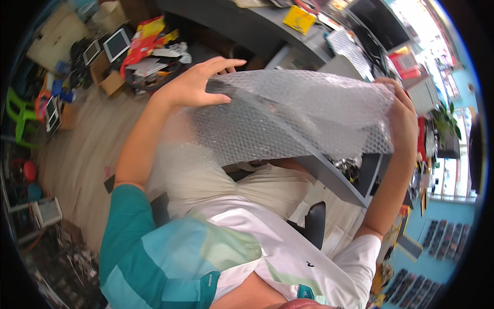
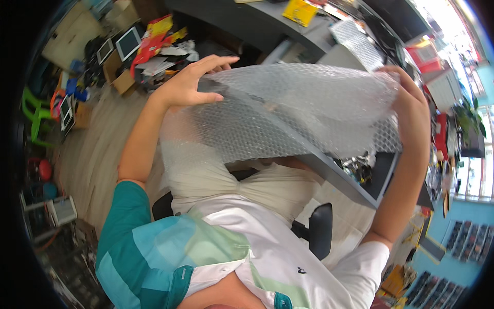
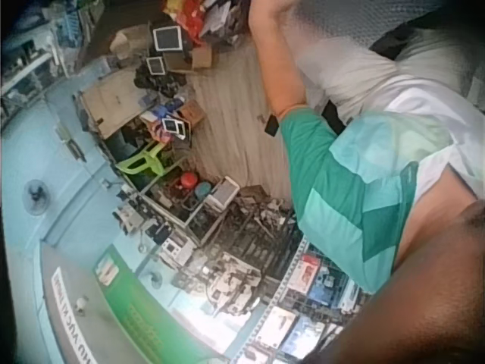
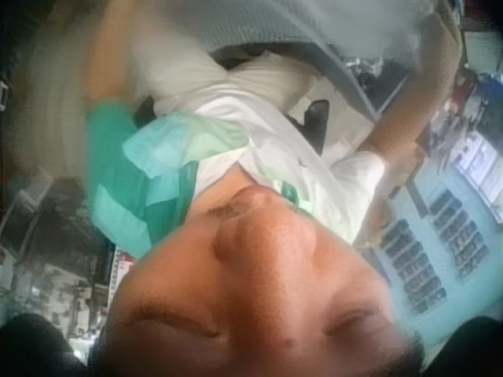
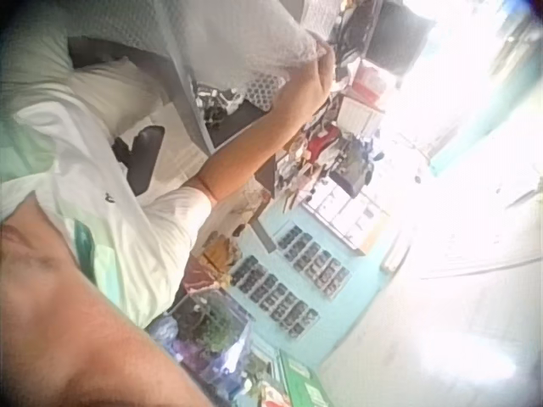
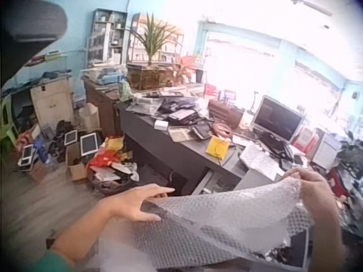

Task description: The person wraps a small electronic device in bubble wrap, folds the wrap around the item, and places it into a cardboard box. The person then wraps a second small electronic device in bubble wrap and places it into the same box.

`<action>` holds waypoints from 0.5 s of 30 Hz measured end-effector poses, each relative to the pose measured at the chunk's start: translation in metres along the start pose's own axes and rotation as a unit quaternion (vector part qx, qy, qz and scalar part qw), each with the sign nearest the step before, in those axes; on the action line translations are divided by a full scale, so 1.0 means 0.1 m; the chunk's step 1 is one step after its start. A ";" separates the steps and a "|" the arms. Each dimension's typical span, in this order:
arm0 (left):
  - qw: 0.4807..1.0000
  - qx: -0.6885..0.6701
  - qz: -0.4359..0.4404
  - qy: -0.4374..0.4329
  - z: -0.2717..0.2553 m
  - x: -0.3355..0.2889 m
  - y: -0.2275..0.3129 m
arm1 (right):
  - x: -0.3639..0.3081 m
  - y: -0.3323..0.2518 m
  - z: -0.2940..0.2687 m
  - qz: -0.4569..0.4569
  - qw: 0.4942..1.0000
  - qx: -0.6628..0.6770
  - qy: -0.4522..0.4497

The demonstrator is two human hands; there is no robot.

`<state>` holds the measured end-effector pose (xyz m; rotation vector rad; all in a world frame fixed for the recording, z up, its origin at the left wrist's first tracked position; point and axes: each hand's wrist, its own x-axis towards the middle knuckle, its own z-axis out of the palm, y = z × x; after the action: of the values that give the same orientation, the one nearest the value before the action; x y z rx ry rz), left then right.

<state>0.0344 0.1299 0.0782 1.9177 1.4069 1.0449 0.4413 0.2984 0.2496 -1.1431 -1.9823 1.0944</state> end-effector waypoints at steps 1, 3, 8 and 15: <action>0.999 0.033 -0.015 0.001 -0.07 -0.16 -0.14 | 0.04 0.08 -0.07 0.000 1.000 0.015 -0.004; 0.996 0.085 -0.034 -0.009 -0.19 -0.41 -0.56 | -0.01 0.07 -0.21 0.009 1.000 -0.010 0.012; 0.985 0.090 -0.149 -0.013 -0.40 -1.10 -1.18 | 0.16 0.27 -0.34 0.037 0.998 0.057 -0.003; 0.918 0.302 -0.101 0.237 -0.35 -1.32 -1.10 | 0.20 0.21 -0.24 0.034 0.998 0.036 0.026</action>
<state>-0.0743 0.0379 -0.0249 1.9156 2.3781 1.1048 0.4603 0.3307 0.2444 -1.1962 -1.8622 1.1492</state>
